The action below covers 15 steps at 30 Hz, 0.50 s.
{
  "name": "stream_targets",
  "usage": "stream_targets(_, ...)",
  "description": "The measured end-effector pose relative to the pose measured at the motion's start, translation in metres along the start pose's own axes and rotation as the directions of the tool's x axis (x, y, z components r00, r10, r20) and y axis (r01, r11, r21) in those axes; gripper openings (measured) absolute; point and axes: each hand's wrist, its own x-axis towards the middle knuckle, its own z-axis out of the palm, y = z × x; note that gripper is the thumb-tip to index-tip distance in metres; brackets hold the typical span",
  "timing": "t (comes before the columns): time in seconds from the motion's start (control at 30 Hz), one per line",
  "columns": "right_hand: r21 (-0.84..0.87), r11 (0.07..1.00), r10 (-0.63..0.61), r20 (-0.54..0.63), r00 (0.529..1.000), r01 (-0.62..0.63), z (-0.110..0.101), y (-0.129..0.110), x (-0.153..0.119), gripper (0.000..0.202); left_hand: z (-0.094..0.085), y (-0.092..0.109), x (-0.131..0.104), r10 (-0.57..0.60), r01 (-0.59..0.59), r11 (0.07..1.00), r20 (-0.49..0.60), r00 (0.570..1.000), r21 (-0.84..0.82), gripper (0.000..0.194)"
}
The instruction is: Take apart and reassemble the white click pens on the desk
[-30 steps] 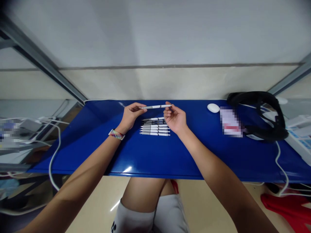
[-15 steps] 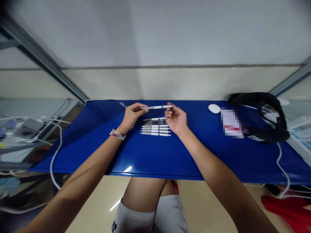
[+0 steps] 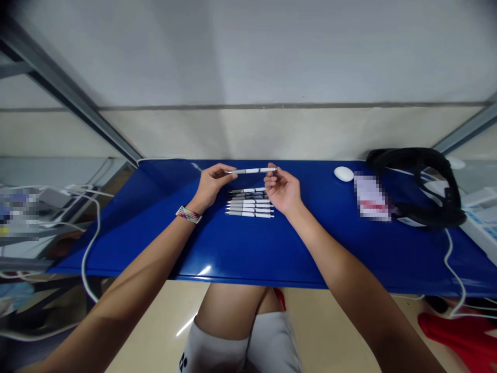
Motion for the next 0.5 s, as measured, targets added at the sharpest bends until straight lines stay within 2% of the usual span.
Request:
stream_targets(0.27, -0.1, 0.995, -0.018, 0.032, 0.999, 0.021, -0.0004, -0.001, -0.0011, 0.012, -0.0014, -0.0004, 0.0006, 0.005, -0.005, 1.0, -0.008, 1.0, 0.002, 0.03)
stream_targets(0.5, -0.068, 0.998, -0.013, 0.013, 1.0, 0.014, 0.0002, -0.0002, 0.0001, 0.01, -0.0013, 0.0, 0.0003, 0.005, -0.005, 1.0, -0.004, 1.0, 0.008, 0.03)
